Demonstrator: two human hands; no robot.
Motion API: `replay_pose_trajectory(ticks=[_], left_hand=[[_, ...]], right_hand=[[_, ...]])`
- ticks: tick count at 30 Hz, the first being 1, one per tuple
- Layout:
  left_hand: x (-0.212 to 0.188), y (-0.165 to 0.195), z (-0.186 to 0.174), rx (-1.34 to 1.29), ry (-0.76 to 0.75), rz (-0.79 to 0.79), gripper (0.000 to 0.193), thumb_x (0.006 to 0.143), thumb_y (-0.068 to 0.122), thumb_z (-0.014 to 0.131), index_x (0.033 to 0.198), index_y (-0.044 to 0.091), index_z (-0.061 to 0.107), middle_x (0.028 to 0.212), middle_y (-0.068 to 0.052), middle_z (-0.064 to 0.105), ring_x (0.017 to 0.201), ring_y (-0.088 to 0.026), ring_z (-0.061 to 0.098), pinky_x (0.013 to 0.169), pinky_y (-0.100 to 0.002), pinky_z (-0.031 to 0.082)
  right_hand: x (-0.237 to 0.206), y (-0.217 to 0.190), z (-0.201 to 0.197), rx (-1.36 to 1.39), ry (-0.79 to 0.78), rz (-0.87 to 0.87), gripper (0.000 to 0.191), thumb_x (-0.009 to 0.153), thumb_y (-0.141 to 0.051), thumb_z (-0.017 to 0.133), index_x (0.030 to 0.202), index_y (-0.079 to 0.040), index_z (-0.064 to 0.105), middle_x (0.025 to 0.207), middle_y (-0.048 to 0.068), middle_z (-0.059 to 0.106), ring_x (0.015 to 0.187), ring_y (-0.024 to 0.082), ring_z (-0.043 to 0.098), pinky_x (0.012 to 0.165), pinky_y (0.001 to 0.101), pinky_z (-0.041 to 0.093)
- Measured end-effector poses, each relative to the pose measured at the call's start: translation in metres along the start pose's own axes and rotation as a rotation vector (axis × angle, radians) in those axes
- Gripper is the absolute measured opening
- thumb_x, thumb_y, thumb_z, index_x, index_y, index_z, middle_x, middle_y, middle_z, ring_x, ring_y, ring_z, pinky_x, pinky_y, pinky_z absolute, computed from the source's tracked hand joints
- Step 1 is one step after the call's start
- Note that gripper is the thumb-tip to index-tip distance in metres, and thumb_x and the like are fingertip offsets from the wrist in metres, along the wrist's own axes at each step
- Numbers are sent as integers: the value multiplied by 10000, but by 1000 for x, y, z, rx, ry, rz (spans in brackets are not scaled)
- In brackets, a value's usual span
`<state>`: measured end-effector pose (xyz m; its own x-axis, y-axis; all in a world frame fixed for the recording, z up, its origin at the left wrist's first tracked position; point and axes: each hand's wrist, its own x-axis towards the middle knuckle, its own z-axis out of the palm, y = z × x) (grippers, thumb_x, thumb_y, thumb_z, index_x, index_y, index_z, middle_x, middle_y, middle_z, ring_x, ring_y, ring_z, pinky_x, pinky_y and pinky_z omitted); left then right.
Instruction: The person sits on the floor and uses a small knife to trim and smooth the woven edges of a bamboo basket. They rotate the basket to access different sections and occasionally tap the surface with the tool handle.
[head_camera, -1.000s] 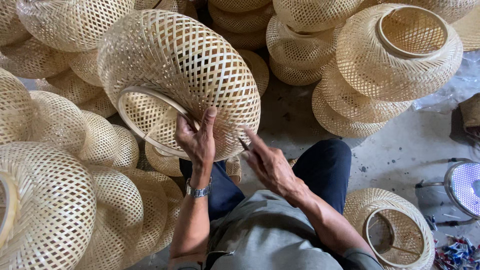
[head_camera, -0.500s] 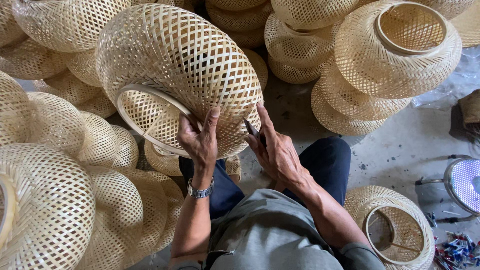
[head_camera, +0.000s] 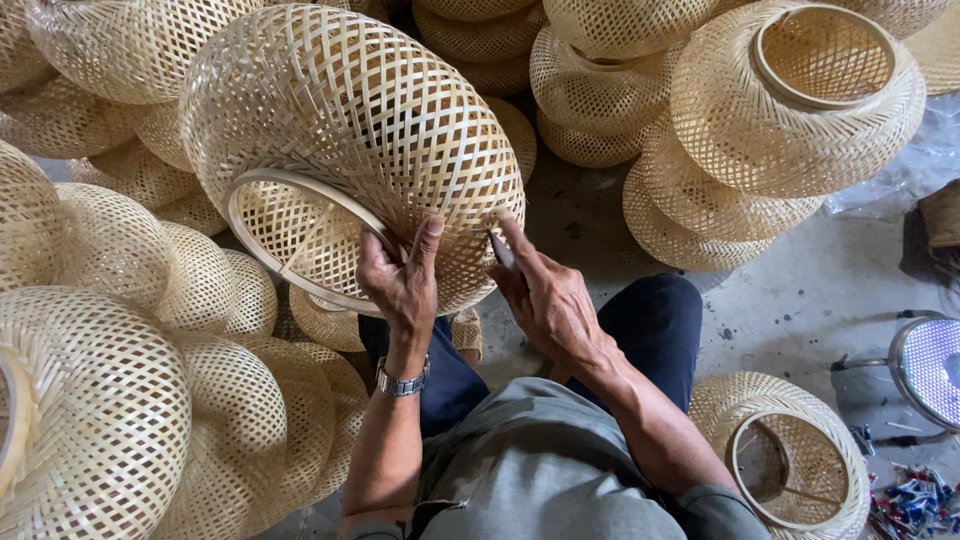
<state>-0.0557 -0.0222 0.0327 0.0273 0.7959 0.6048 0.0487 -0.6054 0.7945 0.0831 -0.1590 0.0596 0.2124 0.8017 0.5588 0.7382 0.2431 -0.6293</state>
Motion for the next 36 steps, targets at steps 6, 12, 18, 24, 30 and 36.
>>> replay_pose_trajectory(ticks=[6,12,18,24,30,36], left_hand=[[0,-5,1,38,-2,27,433,936,448,796,890,79,574,685,37,578,565,-60,520,518,-215,445],[-3,-4,2,-41,-13,-4,415,940,438,791,945,67,605,732,26,659,587,-63,573,525,-213,455],[-2,-6,8,49,77,-50,358,889,344,844,880,59,630,688,1,616,561,-103,508,522,-238,427],[-8,-10,7,-112,13,-107,375,906,416,808,982,92,636,785,35,669,657,-71,591,620,-242,528],[-6,-7,6,-35,-17,-44,384,949,401,826,960,76,622,834,4,656,724,-84,575,685,-264,511],[-2,4,8,-153,-17,-37,412,934,451,793,1003,80,626,866,13,675,731,-82,625,665,-251,552]], right_hand=[[2,-2,5,-162,11,4,642,987,-177,728,1559,-197,436,689,99,589,521,215,550,481,410,459],[-4,0,7,-182,54,-20,606,1000,-140,722,1546,-198,465,694,100,574,527,210,540,480,400,448],[-7,-12,25,108,-28,5,558,1006,-72,694,1520,-159,497,808,157,656,654,262,663,578,404,527],[-5,-3,23,160,-84,8,554,1011,-51,653,1530,-132,476,909,187,700,699,268,696,607,399,548],[-4,16,11,181,-100,19,627,1019,-113,676,1576,-137,390,903,192,702,698,277,707,622,405,559],[2,23,2,141,-194,141,745,1000,-147,673,1619,-142,258,829,184,703,663,310,706,647,421,558]])
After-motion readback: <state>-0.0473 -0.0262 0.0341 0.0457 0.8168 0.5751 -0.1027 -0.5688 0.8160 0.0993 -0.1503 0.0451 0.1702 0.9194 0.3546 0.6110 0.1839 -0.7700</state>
